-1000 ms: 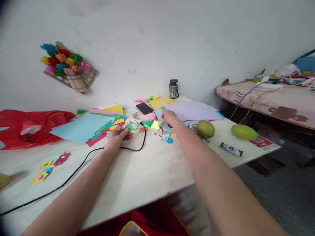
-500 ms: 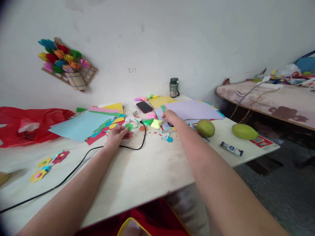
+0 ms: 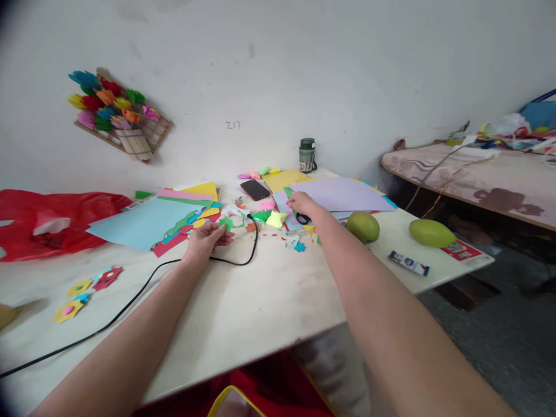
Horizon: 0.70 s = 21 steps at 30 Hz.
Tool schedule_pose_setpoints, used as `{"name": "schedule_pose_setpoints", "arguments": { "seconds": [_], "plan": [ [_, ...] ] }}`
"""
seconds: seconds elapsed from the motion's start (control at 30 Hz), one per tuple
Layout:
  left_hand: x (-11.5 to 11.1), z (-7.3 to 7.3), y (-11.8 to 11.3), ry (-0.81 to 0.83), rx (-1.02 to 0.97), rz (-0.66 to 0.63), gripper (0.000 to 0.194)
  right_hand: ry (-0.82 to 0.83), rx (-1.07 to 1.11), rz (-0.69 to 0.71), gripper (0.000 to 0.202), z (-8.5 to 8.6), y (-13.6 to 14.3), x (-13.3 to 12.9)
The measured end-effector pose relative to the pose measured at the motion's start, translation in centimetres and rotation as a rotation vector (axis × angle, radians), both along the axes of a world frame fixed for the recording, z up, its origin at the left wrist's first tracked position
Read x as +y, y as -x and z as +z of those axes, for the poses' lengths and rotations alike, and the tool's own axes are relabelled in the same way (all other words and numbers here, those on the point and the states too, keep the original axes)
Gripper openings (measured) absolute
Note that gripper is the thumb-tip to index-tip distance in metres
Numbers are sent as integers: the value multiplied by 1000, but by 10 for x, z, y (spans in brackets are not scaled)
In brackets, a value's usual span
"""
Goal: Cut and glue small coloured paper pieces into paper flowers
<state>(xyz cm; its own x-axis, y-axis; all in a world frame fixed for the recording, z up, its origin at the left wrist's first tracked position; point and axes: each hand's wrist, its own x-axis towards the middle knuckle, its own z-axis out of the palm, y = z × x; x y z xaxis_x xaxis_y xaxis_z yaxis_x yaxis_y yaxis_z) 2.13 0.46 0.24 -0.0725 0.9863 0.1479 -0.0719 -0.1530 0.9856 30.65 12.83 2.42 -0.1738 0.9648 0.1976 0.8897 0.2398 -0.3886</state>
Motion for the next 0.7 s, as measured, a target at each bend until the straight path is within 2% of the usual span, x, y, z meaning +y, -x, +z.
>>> {"name": "schedule_pose_setpoints", "arguments": {
  "seconds": [0.1, 0.2, 0.33, 0.47, 0.53, 0.7],
  "plan": [
    [0, 1, 0, -14, -10, 1, 44, -107, 7, -48, 21, 4, 10, -2],
    [0, 1, 0, -21, -33, 11, 43, -167, 3, -45, 22, 8, 33, -6],
    [1, -1, 1, -31, -53, 18, 41, -213, 1, 70, 22, 10, 79, -18],
    [2, -1, 4, -44, -72, 35, 39, -294, -141, 168, 27, 11, 124, -32],
    [1, 0, 6, -49, -90, 58, 39, -265, -224, 189, 29, 11, 142, -35],
    [-3, 3, 12, -40, -139, 86, 38, -74, -330, 125, 43, 8, 172, -31]
  ]
}}
